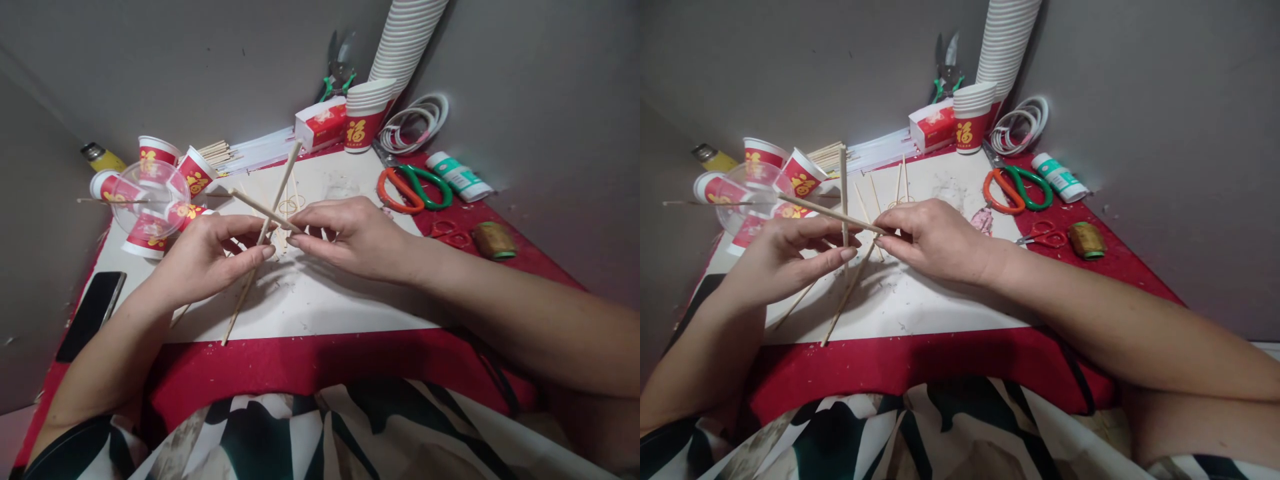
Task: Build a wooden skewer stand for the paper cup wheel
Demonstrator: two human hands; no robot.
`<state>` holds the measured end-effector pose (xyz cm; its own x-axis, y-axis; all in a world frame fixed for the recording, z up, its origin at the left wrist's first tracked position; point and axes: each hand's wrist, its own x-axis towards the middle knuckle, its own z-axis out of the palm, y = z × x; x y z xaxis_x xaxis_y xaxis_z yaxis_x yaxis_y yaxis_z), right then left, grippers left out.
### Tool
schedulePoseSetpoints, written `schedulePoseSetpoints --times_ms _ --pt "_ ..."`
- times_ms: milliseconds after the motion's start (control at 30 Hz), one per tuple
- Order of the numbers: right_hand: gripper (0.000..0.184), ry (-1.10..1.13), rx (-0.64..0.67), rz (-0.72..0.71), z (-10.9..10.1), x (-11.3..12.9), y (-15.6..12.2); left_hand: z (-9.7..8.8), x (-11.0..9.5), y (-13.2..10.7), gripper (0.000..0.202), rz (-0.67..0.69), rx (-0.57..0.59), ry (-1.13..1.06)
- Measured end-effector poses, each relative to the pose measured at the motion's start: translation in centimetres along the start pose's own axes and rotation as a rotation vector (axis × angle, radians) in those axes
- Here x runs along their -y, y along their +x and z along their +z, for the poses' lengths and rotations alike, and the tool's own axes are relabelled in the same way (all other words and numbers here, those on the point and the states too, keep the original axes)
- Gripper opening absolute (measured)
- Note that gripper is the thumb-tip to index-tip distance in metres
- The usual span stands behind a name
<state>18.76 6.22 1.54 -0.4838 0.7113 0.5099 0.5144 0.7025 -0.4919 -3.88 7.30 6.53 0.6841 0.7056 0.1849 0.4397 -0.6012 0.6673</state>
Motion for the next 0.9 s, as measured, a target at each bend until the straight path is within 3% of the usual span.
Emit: schedulePoseSetpoints --times_ms 267,567,767,900 --pt "0.023 -0.028 0.034 0.008 -0.1 -0.1 -0.1 -0.6 -0.1 -0.1 0.025 -0.026 0.103 0.072" --pt "0.023 -0.062 0.045 0.027 -0.1 -0.1 -0.2 -0.9 0.0 -0.2 0.027 -0.048 0.095 0.077" --pt "0.022 -0.077 0.052 0.029 -0.1 -0.1 -0.1 -3.0 -0.2 -1.0 0.047 -0.156 0.070 0.053" --pt "0.024 -0.078 0.061 0.041 -0.3 -0.1 -0.1 -4.2 -0.5 -1.1 0.036 -0.264 0.007 0.037"
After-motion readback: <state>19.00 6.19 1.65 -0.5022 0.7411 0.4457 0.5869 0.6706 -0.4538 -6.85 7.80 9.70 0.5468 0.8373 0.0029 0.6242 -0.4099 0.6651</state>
